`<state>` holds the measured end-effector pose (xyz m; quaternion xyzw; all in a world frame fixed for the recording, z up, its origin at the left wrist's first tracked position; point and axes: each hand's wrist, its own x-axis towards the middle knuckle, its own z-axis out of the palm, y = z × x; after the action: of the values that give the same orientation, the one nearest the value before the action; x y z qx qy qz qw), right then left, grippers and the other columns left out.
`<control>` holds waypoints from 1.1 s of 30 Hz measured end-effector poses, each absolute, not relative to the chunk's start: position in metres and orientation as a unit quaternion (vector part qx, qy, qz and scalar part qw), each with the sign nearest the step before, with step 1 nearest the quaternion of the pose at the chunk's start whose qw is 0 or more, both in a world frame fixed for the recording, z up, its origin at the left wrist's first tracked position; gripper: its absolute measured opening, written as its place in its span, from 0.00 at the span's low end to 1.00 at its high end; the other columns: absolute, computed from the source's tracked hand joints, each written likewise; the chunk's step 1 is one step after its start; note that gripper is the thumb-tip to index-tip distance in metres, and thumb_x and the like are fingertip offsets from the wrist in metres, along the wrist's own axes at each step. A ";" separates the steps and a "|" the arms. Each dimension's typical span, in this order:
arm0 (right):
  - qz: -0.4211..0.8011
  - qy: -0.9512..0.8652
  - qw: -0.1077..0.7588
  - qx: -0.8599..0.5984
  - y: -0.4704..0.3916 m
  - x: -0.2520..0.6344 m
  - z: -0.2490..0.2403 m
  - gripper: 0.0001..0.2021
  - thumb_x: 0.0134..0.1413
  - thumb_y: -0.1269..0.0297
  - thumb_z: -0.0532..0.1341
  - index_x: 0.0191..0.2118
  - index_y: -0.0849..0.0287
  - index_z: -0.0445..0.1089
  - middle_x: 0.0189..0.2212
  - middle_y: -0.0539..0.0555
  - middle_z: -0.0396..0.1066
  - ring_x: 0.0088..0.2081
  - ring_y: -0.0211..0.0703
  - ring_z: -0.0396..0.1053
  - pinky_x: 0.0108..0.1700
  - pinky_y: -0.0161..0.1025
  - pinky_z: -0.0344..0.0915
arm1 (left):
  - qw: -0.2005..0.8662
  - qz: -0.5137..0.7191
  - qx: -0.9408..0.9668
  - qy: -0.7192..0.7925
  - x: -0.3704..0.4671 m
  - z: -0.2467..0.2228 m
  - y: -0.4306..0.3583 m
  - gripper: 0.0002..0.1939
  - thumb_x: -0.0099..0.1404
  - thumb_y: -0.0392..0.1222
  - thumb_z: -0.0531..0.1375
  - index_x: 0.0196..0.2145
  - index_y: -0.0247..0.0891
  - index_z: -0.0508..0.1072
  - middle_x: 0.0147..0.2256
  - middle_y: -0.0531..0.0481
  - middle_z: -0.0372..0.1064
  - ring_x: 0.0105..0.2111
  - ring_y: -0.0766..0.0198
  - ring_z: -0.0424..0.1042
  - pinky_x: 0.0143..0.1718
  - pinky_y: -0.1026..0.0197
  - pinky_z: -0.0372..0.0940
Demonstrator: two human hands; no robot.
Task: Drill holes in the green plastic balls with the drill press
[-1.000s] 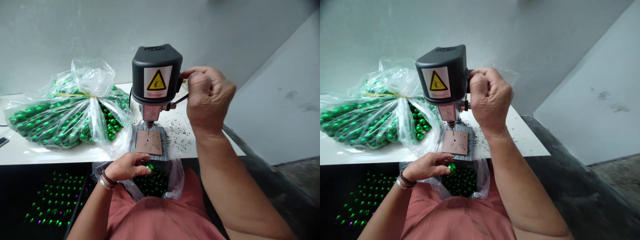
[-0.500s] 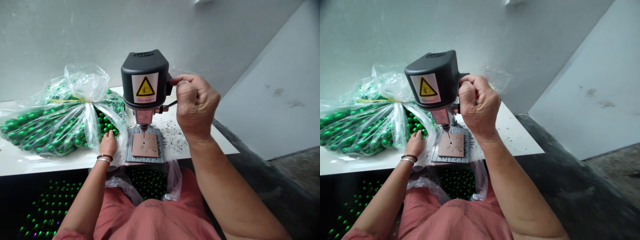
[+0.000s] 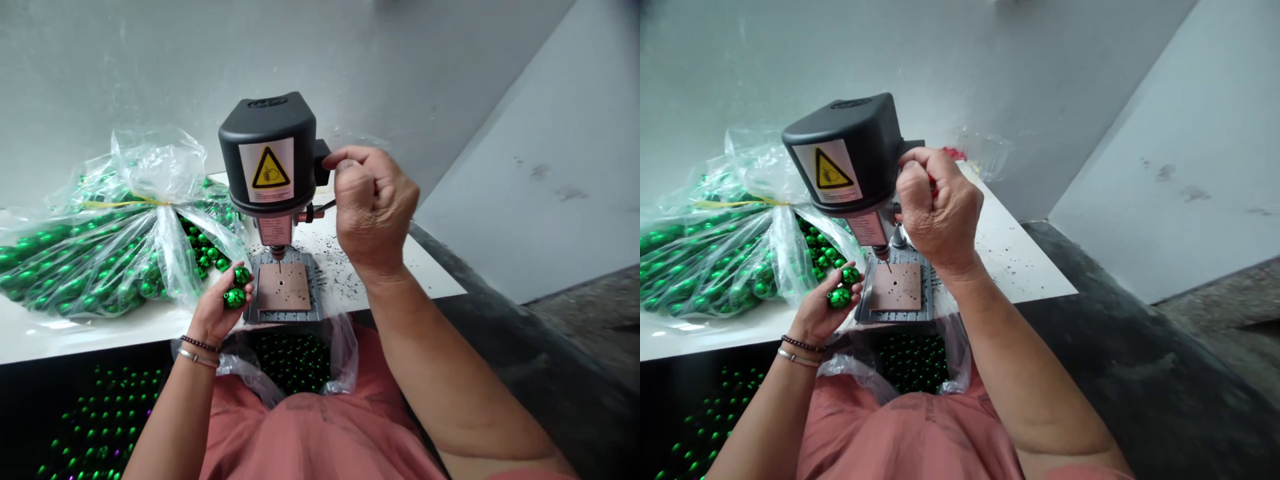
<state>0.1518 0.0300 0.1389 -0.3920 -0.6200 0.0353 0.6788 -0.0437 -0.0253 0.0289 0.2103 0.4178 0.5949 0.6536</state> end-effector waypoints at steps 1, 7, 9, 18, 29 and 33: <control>0.037 -0.618 0.679 -0.395 0.030 0.152 0.139 0.11 0.55 0.64 0.50 0.31 0.59 0.69 0.18 0.46 0.61 0.19 0.27 0.57 0.25 0.31 0.55 | 0.654 0.593 0.206 0.422 -0.040 0.030 -0.027 0.14 0.58 0.36 0.57 0.43 0.35 0.66 0.32 0.47 0.67 0.27 0.69 0.69 0.25 0.68 0.64; 0.041 -0.630 0.667 -0.395 0.029 0.154 0.141 0.11 0.55 0.65 0.50 0.31 0.59 0.68 0.17 0.46 0.61 0.20 0.27 0.57 0.26 0.30 0.56 | 0.657 0.557 0.237 0.450 -0.028 0.034 -0.029 0.16 0.54 0.28 0.57 0.42 0.32 0.68 0.33 0.45 0.69 0.34 0.61 0.73 0.24 0.71 0.65; 0.041 -0.633 0.662 -0.398 0.030 0.154 0.140 0.11 0.55 0.64 0.49 0.32 0.58 0.68 0.18 0.46 0.63 0.21 0.28 0.57 0.27 0.31 0.57 | 0.679 0.540 0.230 0.442 -0.025 0.036 -0.030 0.12 0.55 0.30 0.57 0.39 0.31 0.68 0.34 0.44 0.70 0.34 0.61 0.73 0.23 0.71 0.65; 0.039 -0.632 0.674 -0.379 0.032 0.155 0.139 0.09 0.54 0.65 0.50 0.31 0.58 0.67 0.20 0.47 0.65 0.22 0.28 0.59 0.29 0.30 0.59 | 0.694 0.506 0.223 0.461 -0.015 0.025 -0.029 0.09 0.54 0.31 0.58 0.35 0.33 0.66 0.31 0.46 0.70 0.31 0.62 0.74 0.21 0.71 0.64; 0.057 -0.637 0.682 -0.354 0.041 0.157 0.147 0.12 0.53 0.64 0.50 0.28 0.61 0.68 0.17 0.45 0.59 0.20 0.28 0.54 0.28 0.30 0.57 | 0.658 0.462 0.283 0.523 -0.019 0.022 -0.012 0.15 0.48 0.34 0.62 0.33 0.36 0.63 0.26 0.52 0.68 0.26 0.64 0.73 0.20 0.70 0.60; 0.084 -0.644 0.648 -0.398 0.061 0.158 0.163 0.13 0.53 0.62 0.50 0.24 0.61 0.67 0.19 0.46 0.59 0.24 0.29 0.54 0.30 0.31 0.55 | 0.572 0.438 0.351 0.598 -0.015 0.027 -0.005 0.18 0.47 0.40 0.64 0.34 0.38 0.61 0.26 0.52 0.69 0.27 0.62 0.73 0.19 0.69 0.58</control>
<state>0.1579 0.0614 0.1632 -0.3981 -0.6436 0.0838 0.6483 -0.0147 -0.0054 0.0266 0.3514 0.5978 0.4382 0.5720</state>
